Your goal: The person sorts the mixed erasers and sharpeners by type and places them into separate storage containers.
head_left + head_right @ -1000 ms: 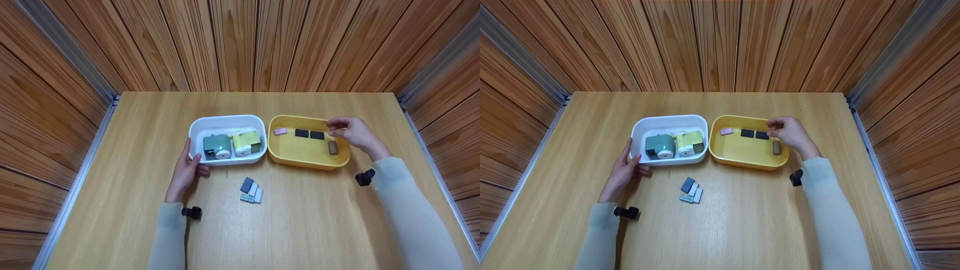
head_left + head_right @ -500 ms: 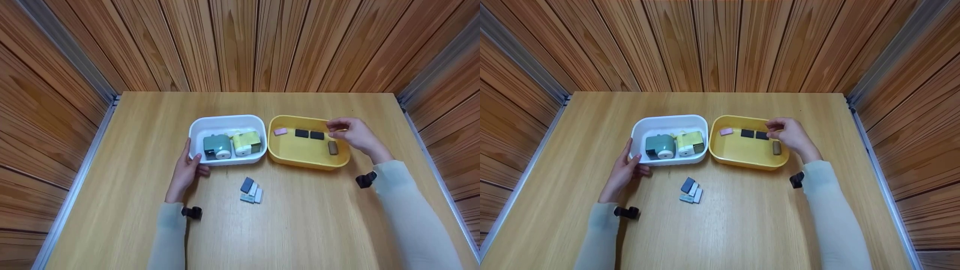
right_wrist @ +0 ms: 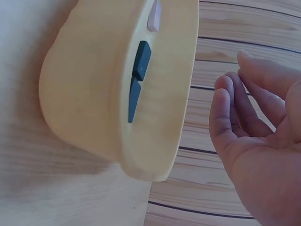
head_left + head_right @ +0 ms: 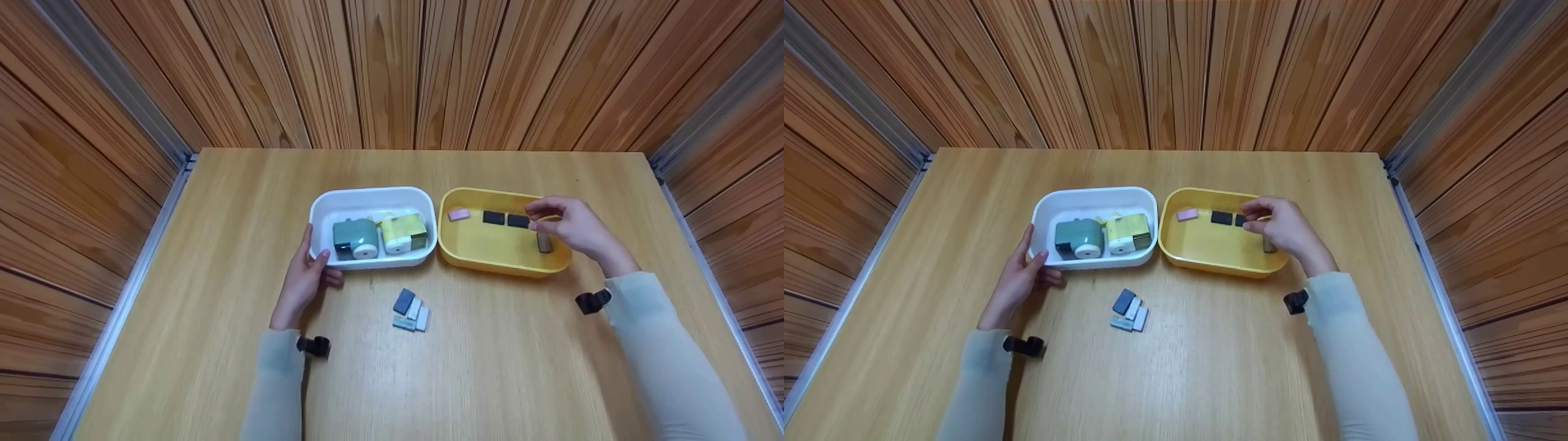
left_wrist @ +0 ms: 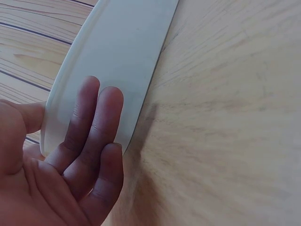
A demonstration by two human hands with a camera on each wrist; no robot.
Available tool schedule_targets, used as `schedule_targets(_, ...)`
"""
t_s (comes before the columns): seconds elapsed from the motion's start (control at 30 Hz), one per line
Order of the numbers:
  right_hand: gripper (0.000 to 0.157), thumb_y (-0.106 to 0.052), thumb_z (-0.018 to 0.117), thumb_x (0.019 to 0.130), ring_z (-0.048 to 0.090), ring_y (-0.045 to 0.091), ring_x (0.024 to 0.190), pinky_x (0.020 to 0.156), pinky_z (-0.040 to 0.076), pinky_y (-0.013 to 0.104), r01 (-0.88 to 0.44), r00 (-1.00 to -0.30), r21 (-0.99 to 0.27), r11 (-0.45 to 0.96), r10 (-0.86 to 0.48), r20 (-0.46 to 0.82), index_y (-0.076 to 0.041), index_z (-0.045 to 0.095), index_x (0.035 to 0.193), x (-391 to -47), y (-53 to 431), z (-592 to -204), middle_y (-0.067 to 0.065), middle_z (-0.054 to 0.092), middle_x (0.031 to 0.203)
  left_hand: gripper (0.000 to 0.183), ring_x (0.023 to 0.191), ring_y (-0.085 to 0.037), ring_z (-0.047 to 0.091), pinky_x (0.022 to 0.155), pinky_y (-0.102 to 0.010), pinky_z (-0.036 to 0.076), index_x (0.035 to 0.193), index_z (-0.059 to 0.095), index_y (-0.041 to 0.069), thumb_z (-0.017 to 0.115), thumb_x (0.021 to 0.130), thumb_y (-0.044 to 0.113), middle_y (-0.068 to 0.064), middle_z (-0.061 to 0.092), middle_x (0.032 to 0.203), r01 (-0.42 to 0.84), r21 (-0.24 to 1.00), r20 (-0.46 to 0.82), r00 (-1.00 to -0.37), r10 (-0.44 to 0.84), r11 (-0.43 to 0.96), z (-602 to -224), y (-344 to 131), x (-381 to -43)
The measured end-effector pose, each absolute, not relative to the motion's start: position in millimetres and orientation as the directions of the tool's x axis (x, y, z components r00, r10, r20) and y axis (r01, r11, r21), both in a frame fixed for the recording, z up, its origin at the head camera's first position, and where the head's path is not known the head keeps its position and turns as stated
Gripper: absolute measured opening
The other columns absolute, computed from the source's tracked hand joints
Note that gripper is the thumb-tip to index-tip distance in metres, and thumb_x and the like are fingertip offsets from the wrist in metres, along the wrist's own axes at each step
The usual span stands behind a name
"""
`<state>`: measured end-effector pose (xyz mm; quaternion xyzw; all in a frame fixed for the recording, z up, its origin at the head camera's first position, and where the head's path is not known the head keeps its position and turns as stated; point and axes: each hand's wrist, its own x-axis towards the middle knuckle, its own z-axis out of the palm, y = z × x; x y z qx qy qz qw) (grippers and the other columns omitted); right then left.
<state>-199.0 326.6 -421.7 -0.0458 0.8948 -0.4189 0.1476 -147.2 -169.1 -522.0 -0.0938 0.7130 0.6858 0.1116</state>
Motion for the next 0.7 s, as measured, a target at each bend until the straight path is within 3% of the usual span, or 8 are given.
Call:
schedule_targets(0.23,0.042,-0.021,0.07,0.095,0.056,0.029,0.115,0.091,0.051,0.027,0.009,-0.953,-0.769,0.639,-0.227,-0.2,-0.005,0.062,0.132,-194,314,-422,0.014,0.061,0.126,0.067,0.081,-0.033,0.072,0.08,-0.041,0.059,0.158,0.011,0.045,0.049,0.106,0.027,-0.021,0.068,0.088,-0.293,0.956,-0.294,-0.956,0.008,0.031,-522,-168,-150)
schedule_targets(0.47,0.039,-0.021,0.07,0.095,0.06,0.031,0.108,0.076,0.056,0.03,-0.023,-0.946,-0.782,0.623,-0.267,-0.185,-0.005,0.063,0.13,-187,299,-424,0.015,0.061,0.123,0.067,0.081,-0.033,0.071,0.08,-0.041,0.059,0.159,0.011,0.044,0.049,0.106,0.025,-0.021,0.067,0.087,-0.303,0.953,-0.303,-0.953,0.0,0.02,-522,-167,-150)
schedule_targets(0.7,0.031,-0.016,0.071,0.094,0.061,0.026,0.107,0.086,0.052,0.017,-0.132,-0.934,-0.812,0.569,-0.345,-0.09,-0.004,0.067,0.123,-177,285,-427,0.015,0.064,0.118,0.066,0.083,-0.034,0.071,0.081,-0.04,0.059,0.157,0.01,0.047,0.048,0.107,0.027,-0.021,0.067,0.088,-0.312,0.95,-0.312,-0.95,-0.001,0.033,-522,-167,-149)
